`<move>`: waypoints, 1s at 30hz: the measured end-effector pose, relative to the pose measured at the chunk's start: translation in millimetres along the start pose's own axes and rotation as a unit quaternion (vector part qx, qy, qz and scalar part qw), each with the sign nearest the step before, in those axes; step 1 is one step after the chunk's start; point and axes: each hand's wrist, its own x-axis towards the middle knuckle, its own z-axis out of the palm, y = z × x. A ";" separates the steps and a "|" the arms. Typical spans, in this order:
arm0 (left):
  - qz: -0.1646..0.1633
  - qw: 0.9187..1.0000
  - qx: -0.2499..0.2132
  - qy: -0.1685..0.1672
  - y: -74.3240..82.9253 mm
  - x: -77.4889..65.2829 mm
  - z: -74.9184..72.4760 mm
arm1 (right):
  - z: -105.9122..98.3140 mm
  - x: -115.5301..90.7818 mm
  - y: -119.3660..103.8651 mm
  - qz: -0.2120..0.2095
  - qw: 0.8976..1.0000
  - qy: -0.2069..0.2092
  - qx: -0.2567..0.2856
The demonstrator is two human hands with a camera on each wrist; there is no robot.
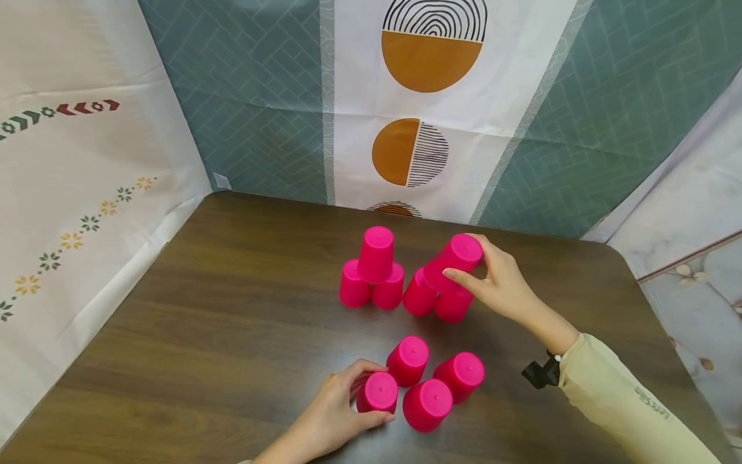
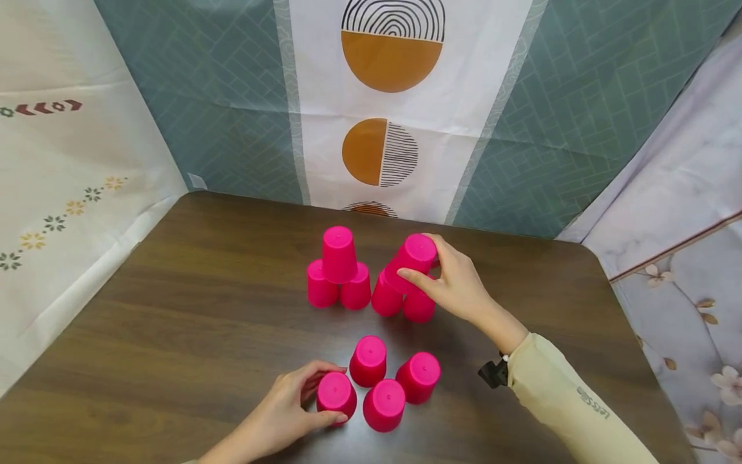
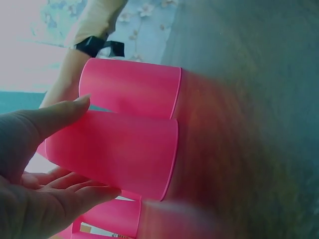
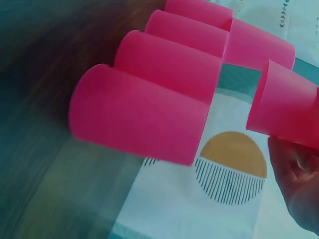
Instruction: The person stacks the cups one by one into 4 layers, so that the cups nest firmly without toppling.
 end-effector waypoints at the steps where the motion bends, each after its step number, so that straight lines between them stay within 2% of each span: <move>1: 0.000 1.000 -0.002 -0.002 0.1 0.0 -0.9 | 2.5 3.6 -1.2 0.003 1.000 -0.004 0.005; 5: -0.004 1.000 -0.007 -0.009 1.3 -0.5 -3.7 | 12.5 14.4 -5.0 0.011 1.000 -0.022 0.017; 14: -0.016 0.999 -0.024 -0.026 1.0 0.7 -4.0 | 29.6 26.0 -6.7 -0.010 0.999 -0.048 0.011; 21: -0.035 0.996 -0.065 -0.055 1.8 1.6 -6.8 | 40.5 30.7 -3.3 0.011 0.999 -0.047 0.024; 30: -0.030 0.995 -0.072 -0.064 0.5 4.6 -7.1 | 44.3 29.8 -1.7 0.029 0.998 -0.052 0.018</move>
